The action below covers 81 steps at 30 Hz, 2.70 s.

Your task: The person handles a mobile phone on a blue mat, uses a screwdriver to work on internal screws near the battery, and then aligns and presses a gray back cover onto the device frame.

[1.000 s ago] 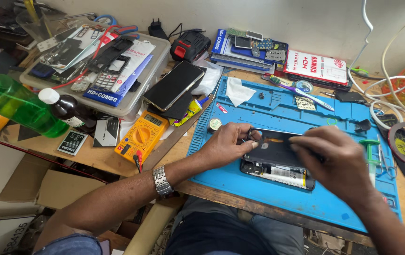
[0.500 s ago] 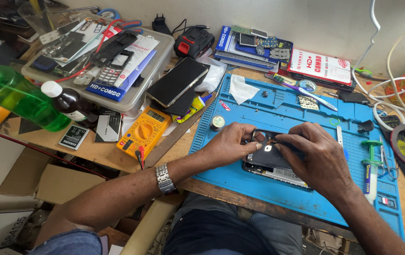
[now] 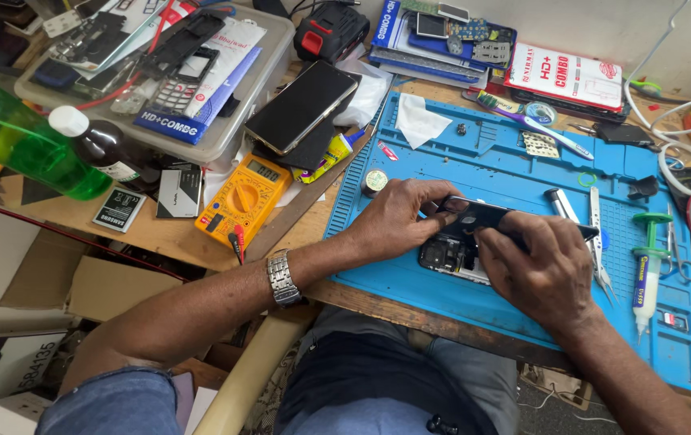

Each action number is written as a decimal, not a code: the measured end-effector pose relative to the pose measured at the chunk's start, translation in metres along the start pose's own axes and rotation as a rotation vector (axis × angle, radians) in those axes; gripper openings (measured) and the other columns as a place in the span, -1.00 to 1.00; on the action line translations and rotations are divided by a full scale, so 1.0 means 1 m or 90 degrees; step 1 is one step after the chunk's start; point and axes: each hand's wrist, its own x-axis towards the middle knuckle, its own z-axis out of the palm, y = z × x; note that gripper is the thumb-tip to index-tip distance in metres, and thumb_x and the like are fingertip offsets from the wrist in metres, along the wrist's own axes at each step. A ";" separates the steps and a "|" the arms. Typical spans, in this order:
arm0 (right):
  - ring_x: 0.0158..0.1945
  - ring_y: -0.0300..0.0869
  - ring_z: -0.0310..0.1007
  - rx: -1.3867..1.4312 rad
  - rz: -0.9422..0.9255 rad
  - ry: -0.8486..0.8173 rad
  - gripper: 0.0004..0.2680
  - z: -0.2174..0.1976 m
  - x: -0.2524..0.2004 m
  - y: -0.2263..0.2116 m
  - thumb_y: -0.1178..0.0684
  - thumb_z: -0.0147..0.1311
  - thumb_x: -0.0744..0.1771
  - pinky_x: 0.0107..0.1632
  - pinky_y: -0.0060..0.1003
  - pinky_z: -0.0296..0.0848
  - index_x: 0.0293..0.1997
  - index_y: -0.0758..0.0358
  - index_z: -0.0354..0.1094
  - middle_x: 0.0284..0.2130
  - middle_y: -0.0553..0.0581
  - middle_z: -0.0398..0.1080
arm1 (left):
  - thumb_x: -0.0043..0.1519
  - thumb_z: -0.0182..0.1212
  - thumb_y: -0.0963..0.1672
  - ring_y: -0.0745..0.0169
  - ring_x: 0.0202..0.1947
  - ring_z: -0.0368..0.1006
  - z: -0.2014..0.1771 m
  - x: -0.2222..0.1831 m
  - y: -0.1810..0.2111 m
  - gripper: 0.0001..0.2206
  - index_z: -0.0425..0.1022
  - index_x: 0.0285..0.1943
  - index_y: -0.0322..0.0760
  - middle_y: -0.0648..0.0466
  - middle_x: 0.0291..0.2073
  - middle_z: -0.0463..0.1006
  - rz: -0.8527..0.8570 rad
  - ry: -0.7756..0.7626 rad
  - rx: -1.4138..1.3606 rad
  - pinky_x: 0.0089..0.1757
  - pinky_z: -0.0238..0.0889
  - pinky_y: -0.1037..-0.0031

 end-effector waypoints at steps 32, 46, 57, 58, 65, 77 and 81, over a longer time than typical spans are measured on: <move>-0.41 -0.18 0.53 1.001 0.795 0.180 -0.91 0.025 -0.007 -0.031 0.17 0.16 0.35 -0.37 -0.35 0.48 -0.15 0.39 0.43 -0.38 0.27 0.54 | 0.23 0.27 -0.26 0.07 -0.11 0.66 0.001 -0.006 0.028 -0.78 0.56 0.04 -0.27 -0.04 -0.12 0.66 0.134 0.067 0.107 -0.15 0.55 0.39; -0.45 -0.22 0.48 0.873 0.848 -0.019 -0.90 0.013 -0.013 -0.030 0.19 0.21 0.31 -0.39 -0.36 0.41 -0.17 0.39 0.53 -0.42 0.22 0.57 | 0.20 0.20 -0.31 -0.07 -0.13 0.57 -0.004 -0.015 0.021 -0.77 0.37 0.00 -0.34 -0.03 -0.13 0.53 0.163 0.019 0.147 -0.15 0.46 0.24; -0.28 -0.29 0.59 0.463 0.697 -0.165 -0.85 -0.003 -0.001 -0.057 0.09 0.28 0.29 -0.20 -0.37 0.53 -0.10 0.23 0.60 -0.30 0.10 0.64 | 0.13 0.29 -0.31 -0.03 -0.01 0.54 -0.009 -0.012 0.004 -0.73 0.37 -0.05 -0.31 0.02 -0.15 0.55 0.179 -0.041 0.127 -0.02 0.43 0.24; -0.29 -0.29 0.59 0.456 0.692 -0.160 -0.85 -0.002 -0.002 -0.059 0.09 0.28 0.29 -0.21 -0.38 0.53 -0.11 0.24 0.60 -0.30 0.10 0.64 | 0.11 0.30 -0.31 -0.01 0.00 0.53 -0.009 -0.012 0.004 -0.72 0.39 -0.06 -0.30 0.04 -0.16 0.55 0.177 -0.047 0.137 0.01 0.42 0.24; -0.30 -0.15 0.42 0.282 0.556 -0.150 -0.86 0.001 -0.015 -0.059 0.05 0.35 0.27 -0.20 -0.19 0.37 -0.20 0.27 0.62 -0.42 0.16 0.55 | 0.11 0.30 -0.30 -0.01 0.08 0.46 -0.015 -0.021 0.005 -0.66 0.41 0.06 -0.30 0.03 -0.04 0.54 0.193 -0.059 0.156 0.09 0.37 0.25; -0.17 -0.15 0.35 0.298 0.547 -0.141 -0.86 0.006 -0.023 -0.059 0.03 0.35 0.27 -0.11 -0.20 0.33 -0.18 0.21 0.61 -0.36 0.11 0.48 | 0.21 0.29 -0.16 0.04 -0.05 0.34 -0.015 -0.076 0.024 -0.72 0.56 0.12 -0.16 -0.01 -0.05 0.38 0.171 -0.078 0.357 -0.07 0.25 0.24; -0.19 -0.15 0.32 0.277 0.549 -0.141 -0.86 0.005 -0.024 -0.061 0.03 0.36 0.27 -0.12 -0.22 0.30 -0.19 0.23 0.62 -0.41 0.11 0.45 | 0.27 0.24 -0.13 0.07 -0.04 0.31 -0.009 -0.077 0.021 -0.66 0.54 0.25 -0.11 0.00 -0.04 0.38 0.171 -0.102 0.383 -0.10 0.19 0.26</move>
